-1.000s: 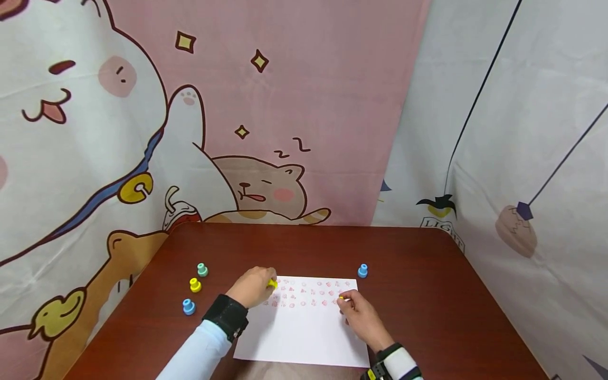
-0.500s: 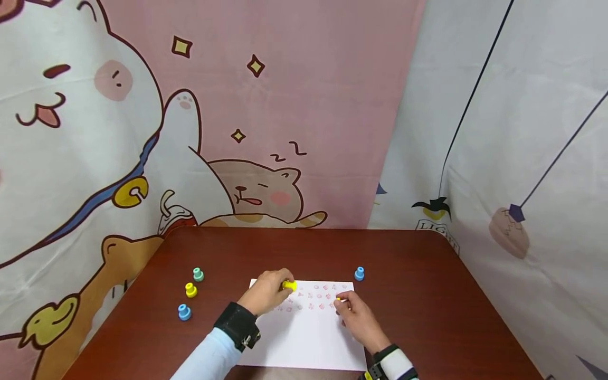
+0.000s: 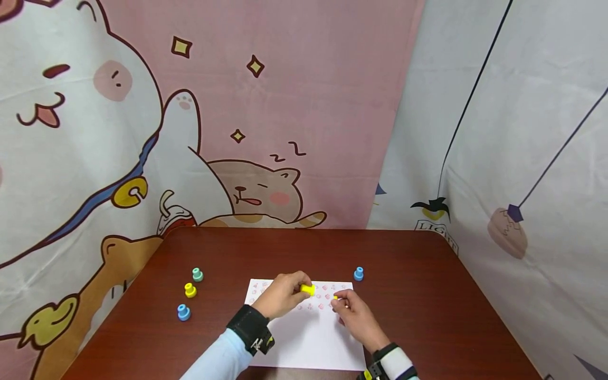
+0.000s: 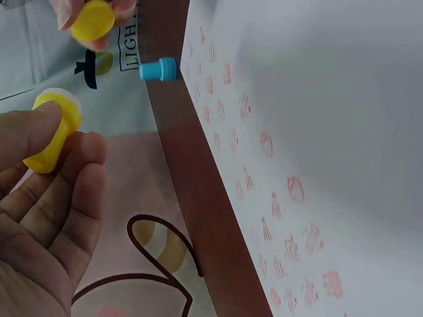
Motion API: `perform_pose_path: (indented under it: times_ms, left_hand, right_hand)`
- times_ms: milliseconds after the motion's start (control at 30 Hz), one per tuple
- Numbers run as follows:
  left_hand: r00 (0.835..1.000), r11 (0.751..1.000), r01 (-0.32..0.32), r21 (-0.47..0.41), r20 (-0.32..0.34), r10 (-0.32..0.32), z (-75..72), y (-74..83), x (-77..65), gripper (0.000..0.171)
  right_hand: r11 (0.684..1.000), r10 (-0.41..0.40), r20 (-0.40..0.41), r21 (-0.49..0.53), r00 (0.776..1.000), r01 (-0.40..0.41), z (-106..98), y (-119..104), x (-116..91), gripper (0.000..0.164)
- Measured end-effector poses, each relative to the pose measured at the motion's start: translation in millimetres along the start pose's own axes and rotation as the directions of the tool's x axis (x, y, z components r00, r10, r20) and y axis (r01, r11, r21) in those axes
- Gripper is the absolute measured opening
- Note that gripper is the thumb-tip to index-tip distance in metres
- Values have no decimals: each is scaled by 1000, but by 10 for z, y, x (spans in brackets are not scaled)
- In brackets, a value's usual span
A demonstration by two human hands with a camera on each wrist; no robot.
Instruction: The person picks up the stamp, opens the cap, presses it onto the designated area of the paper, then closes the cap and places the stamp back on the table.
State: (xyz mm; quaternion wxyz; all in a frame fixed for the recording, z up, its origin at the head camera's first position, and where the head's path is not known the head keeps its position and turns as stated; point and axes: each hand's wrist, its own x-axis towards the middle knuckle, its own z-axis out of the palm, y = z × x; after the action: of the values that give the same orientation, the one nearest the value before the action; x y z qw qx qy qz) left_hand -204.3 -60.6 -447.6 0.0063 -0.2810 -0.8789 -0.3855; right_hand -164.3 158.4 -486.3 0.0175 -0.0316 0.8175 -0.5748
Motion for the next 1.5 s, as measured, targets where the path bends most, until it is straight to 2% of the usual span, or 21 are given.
perform_pose_path:
  times_ms: [433,700,1100,1500]
  left_hand:
    - [999,997,-54,-50,4,54,110,77,56,16]
    - [999,998,-28,-60,29,29,159,88,57,15]
    - [995,996,-60,-67,76,65,162,115,48,14]
    - [991,993,-89,-78,90,96,195,145,39,12]
  right_hand:
    - [986,-34,42,167,999,26,16,-90,41,31]
    - [981,-33,89,193,995,16,26,-90,49,28]
    - [988,-45,109,154,993,28,16,-99,40,29]
    - [985,-91,131,157,987,70,-29,-70,-2,24]
